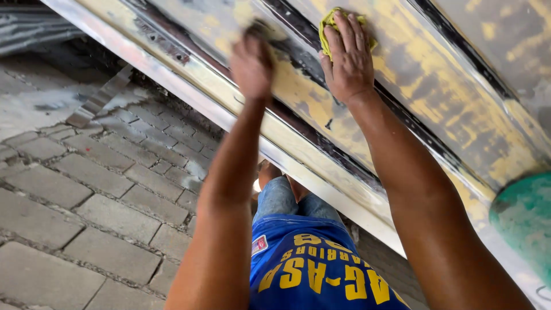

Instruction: The person scrubs a large, horizontal metal surface with a yellow cloth in their right hand and a dark abrasive pad in their left hand. They move along the length of the surface, applying pressure to remove residue. The person briefly pauses to adjust the cloth before continuing the scrubbing motion.

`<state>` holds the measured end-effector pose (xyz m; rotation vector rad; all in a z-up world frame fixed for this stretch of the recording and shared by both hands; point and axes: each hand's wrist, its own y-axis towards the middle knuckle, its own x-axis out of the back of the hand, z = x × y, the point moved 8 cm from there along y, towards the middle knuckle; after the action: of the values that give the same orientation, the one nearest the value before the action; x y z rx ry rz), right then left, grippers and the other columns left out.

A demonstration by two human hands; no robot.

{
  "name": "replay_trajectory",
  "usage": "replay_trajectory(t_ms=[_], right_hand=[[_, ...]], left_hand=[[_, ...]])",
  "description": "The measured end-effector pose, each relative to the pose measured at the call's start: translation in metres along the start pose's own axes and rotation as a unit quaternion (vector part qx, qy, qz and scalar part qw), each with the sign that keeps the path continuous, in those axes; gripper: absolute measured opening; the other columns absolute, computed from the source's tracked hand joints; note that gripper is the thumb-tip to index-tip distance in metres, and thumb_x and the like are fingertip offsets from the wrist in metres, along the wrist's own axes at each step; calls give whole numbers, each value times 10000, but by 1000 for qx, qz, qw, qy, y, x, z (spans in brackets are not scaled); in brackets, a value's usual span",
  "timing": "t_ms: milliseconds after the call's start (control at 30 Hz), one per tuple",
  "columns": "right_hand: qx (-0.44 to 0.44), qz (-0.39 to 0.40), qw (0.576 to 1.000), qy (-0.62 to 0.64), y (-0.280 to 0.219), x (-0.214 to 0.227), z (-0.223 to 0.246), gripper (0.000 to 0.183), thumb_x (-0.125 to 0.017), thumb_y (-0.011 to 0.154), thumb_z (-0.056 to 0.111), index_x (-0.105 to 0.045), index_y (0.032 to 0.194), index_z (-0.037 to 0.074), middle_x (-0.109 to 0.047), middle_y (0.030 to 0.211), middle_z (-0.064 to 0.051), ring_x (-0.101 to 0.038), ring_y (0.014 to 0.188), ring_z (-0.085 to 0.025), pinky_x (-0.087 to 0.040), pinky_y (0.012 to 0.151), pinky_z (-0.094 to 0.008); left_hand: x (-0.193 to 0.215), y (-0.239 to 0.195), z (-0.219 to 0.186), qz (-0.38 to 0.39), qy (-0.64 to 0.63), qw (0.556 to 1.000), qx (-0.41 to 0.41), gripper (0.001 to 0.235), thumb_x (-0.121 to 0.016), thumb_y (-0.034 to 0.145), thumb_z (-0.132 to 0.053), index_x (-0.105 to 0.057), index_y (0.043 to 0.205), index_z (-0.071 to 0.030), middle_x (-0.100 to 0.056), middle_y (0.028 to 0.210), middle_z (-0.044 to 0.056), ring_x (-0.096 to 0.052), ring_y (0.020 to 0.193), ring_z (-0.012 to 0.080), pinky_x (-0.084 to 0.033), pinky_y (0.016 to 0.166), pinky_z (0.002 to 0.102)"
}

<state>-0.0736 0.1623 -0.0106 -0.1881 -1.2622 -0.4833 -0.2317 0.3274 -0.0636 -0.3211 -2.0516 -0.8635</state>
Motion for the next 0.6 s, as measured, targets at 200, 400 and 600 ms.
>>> replay_trajectory(t_ms=[200, 400, 600], right_hand=[[87, 39, 995, 22, 32, -5, 24, 507, -686, 1065, 208, -526, 1512, 30, -389, 1652, -187, -341, 1521, -444, -262, 1272, -553], [81, 2, 997, -20, 30, 8, 24, 487, -686, 1041, 195, -553, 1476, 21, -463, 1599, -179, -415, 1485, -422, -293, 1266, -534], [90, 0, 996, -29, 34, 7, 31, 473, -679, 1044, 201, -555, 1460, 13, -465, 1579, -193, -417, 1475, -422, -281, 1266, -558]], left_hand=[[52, -44, -81, 141, -207, 949, -190, 257, -625, 863, -92, -674, 1111, -44, -675, 1265, 160, -620, 1044, 340, -561, 842, 447], [-25, 41, 49, 114, -77, 990, -26, 109, -670, 1002, -77, -735, 1085, -107, -697, 1164, 99, -654, 968, 291, -583, 797, 420], [1, -20, -3, 80, -18, 997, 7, 269, -693, 890, -82, -652, 1155, -97, -602, 1344, 177, -619, 1150, 369, -561, 895, 459]])
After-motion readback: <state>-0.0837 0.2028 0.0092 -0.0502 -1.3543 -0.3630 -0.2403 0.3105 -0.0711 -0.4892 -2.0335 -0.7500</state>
